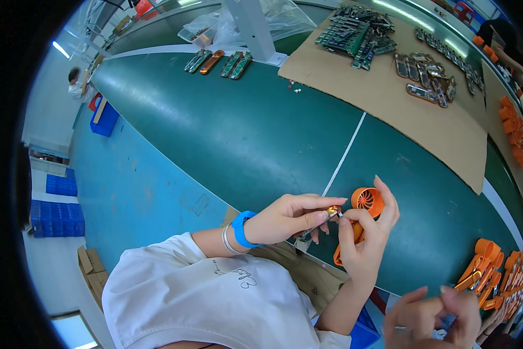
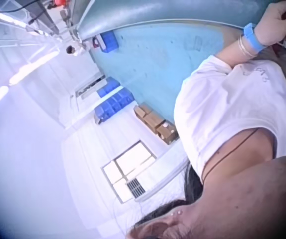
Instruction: Assembling PCB components into handheld fan housings on an electronics production floor.
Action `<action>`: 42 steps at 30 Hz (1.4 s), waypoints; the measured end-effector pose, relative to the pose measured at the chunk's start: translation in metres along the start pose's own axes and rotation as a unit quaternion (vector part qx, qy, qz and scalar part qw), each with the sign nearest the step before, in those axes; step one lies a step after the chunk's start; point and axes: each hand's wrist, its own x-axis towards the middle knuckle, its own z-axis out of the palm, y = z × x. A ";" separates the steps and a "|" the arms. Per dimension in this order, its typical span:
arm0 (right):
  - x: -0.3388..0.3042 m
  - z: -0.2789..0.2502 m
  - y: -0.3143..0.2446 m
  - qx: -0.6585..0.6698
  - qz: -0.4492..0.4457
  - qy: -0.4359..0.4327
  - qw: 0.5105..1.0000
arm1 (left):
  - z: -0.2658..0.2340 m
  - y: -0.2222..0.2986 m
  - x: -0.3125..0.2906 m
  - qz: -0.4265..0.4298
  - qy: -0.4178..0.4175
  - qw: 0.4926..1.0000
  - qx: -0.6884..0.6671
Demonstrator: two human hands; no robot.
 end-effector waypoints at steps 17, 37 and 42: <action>0.004 0.000 0.007 0.000 -0.024 0.021 0.999 | -0.001 0.000 -0.004 0.003 0.063 0.994 0.094; -0.011 0.005 0.004 0.017 0.015 0.071 0.997 | 0.020 -0.010 -0.001 0.101 0.093 0.955 0.264; -0.014 0.008 0.000 0.024 0.010 0.063 0.998 | 0.025 -0.004 -0.007 0.104 0.088 0.947 0.289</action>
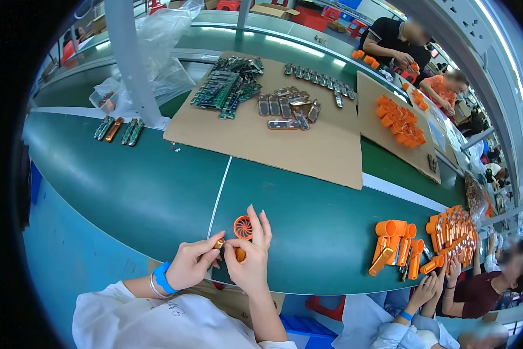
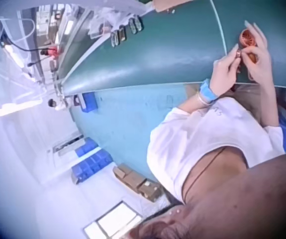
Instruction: Assembling PCB components into handheld fan housings on an electronics production floor.
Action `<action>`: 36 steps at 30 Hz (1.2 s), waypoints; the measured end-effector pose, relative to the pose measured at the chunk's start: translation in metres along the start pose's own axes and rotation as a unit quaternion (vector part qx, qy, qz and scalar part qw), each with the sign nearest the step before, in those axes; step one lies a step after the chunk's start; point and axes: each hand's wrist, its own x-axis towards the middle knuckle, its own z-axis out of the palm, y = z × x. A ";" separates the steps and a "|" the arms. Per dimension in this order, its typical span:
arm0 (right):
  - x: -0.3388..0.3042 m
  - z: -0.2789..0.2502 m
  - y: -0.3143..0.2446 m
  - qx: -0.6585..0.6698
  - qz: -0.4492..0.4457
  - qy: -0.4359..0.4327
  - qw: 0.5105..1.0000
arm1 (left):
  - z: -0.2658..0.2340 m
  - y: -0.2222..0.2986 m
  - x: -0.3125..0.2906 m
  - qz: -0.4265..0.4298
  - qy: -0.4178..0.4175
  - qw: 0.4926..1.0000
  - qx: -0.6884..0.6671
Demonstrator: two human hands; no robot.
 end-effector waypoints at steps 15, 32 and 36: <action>0.007 -0.007 -0.010 -0.115 -0.002 0.032 0.993 | -0.002 -0.019 0.016 -0.113 -0.057 0.941 -0.314; 0.008 -0.003 0.003 -0.030 -0.016 0.018 0.999 | -0.003 -0.013 0.012 0.006 -0.033 0.998 -0.058; 0.008 -0.001 0.005 -0.005 -0.021 0.026 0.999 | -0.002 -0.015 0.013 0.034 -0.024 0.999 -0.027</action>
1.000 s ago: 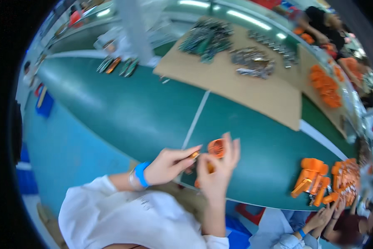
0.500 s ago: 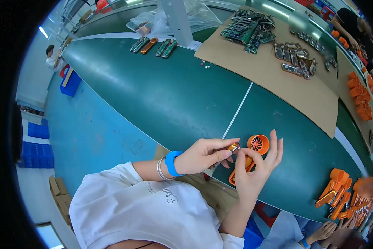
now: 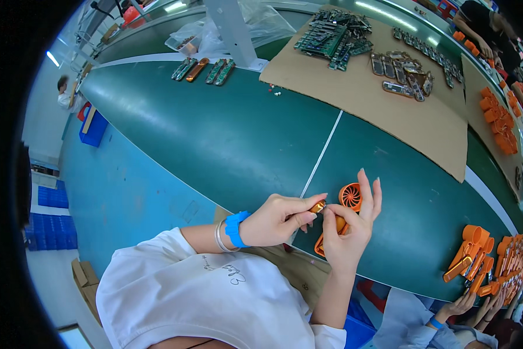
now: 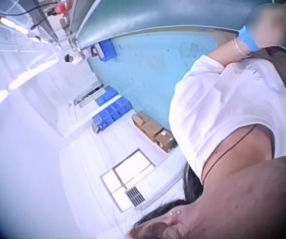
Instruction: Assembling PCB components into handheld fan housings on an electronics production floor.
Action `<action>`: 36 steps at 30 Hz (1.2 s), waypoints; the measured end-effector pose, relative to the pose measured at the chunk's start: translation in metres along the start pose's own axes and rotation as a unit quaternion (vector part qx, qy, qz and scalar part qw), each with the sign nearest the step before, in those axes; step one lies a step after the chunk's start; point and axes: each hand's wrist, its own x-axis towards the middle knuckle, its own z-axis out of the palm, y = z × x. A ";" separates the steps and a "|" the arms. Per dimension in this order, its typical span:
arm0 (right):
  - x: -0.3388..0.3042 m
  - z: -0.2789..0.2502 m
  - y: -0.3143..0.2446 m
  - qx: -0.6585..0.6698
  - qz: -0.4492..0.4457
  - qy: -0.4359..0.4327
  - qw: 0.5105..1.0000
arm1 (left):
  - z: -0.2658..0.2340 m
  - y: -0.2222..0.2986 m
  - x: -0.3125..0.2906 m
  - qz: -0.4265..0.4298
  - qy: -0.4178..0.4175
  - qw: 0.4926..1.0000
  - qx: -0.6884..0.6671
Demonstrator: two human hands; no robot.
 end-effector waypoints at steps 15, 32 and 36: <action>-0.015 -0.018 -0.031 -0.130 0.041 0.063 0.989 | -0.001 -0.006 0.008 -0.119 -0.020 0.966 -0.229; -0.041 -0.021 -0.027 -0.307 0.157 0.104 0.933 | 0.002 -0.008 -0.003 -0.086 -0.063 0.960 -0.259; -0.030 -0.080 -0.003 -0.358 0.153 0.181 0.903 | -0.003 -0.008 -0.009 -0.076 -0.089 0.966 -0.231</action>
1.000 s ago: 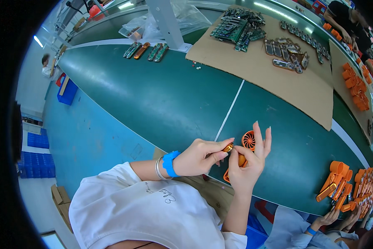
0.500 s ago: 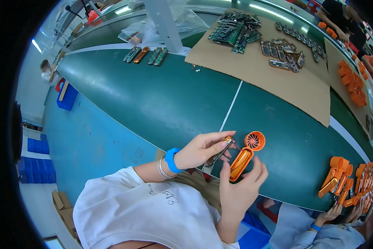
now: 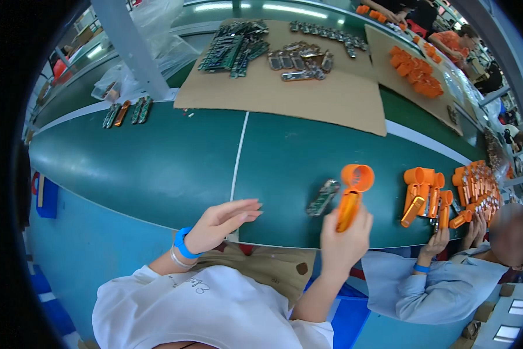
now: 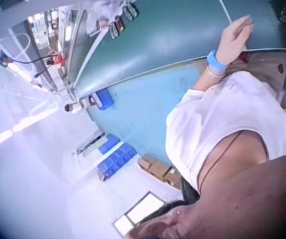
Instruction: Assembling PCB components into handheld fan housings on an electronics production floor.
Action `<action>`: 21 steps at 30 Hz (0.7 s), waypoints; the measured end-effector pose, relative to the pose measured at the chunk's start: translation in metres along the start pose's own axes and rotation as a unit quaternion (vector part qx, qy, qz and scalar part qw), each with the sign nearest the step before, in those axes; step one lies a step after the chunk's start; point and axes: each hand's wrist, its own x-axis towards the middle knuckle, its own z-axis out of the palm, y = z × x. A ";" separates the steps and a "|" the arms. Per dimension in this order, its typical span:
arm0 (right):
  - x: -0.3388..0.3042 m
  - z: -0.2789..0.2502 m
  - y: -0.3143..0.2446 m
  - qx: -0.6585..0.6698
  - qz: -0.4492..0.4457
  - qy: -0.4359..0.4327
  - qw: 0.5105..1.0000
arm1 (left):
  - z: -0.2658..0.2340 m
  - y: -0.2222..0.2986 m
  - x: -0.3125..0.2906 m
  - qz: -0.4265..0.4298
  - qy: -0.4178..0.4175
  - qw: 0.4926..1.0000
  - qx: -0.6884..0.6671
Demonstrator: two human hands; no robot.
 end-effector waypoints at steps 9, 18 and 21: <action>0.065 0.010 0.107 -0.224 0.060 0.065 0.971 | -0.034 0.021 -0.022 0.033 0.064 0.997 0.027; 0.049 0.010 0.023 -0.082 -0.059 0.153 0.983 | -0.082 0.064 -0.031 0.120 0.182 0.967 0.132; 0.054 0.015 -0.017 0.008 -0.123 0.065 0.990 | -0.087 0.084 -0.012 0.167 0.176 0.949 0.204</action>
